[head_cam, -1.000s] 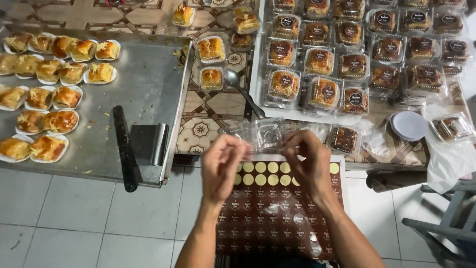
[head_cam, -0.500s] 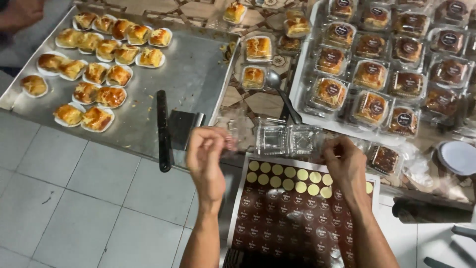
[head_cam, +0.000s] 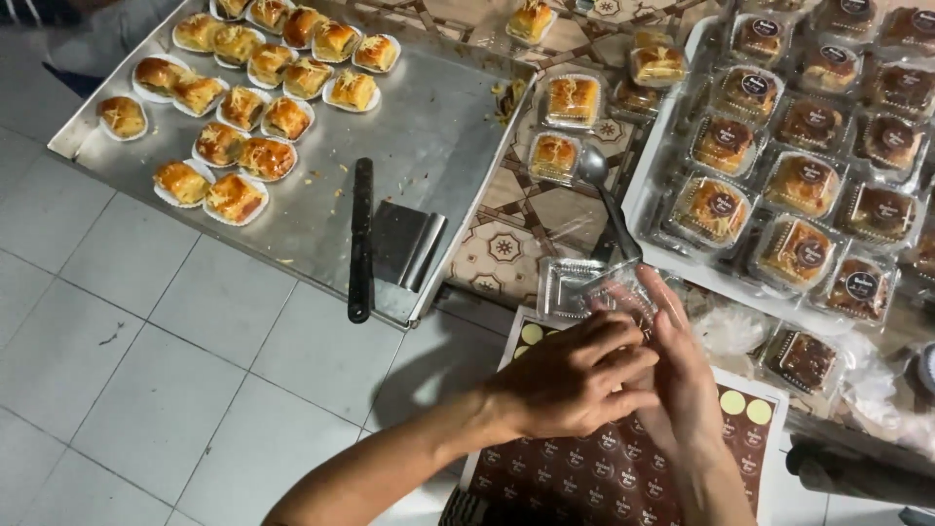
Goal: Peeling stickers from a sheet and applying them to the lids of plastic bread containers in a bakery.
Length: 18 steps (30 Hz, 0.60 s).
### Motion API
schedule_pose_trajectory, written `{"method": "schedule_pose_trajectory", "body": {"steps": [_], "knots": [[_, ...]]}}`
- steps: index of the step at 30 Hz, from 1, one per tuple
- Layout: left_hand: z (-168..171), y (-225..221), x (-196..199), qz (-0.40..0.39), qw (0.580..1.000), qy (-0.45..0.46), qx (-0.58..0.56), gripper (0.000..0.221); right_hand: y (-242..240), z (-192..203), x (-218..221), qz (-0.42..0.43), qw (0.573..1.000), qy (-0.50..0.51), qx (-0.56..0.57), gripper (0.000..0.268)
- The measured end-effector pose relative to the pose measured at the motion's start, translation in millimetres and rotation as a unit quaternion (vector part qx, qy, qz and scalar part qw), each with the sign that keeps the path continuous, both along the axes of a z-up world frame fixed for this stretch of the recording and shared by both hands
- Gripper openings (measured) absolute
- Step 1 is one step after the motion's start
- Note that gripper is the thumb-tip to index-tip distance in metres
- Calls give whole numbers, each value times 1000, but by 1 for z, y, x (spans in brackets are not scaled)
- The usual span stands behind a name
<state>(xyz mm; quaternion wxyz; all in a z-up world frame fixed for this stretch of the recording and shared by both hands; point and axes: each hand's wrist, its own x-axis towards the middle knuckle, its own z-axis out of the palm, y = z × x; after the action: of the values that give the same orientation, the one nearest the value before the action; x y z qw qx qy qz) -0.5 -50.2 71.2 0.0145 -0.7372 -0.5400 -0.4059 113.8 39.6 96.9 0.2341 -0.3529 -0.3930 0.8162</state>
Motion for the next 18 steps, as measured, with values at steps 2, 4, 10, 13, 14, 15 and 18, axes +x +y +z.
{"method": "schedule_pose_trajectory", "body": {"steps": [2,4,10,13,14,15,18], "knots": [[11,-5,-29,-98,993,-73,11,26,11,-26,8,57,979,195,-20,70],[25,-2,-78,-6,990,-134,32,26,19,-30,10,39,990,135,-26,53],[-17,19,-273,441,835,-312,-109,78,19,-5,4,1,1000,-20,-7,52],[-56,29,-353,550,753,-318,-171,94,14,19,-8,-56,991,-108,-46,56],[-73,33,-377,591,729,-296,-179,95,13,24,-11,-74,988,-127,-50,56],[-79,39,-389,589,730,-297,-178,95,17,19,-10,-75,988,-127,-48,56],[-96,54,-414,643,663,-273,-270,105,27,3,-2,-53,989,-134,-28,60]]}}
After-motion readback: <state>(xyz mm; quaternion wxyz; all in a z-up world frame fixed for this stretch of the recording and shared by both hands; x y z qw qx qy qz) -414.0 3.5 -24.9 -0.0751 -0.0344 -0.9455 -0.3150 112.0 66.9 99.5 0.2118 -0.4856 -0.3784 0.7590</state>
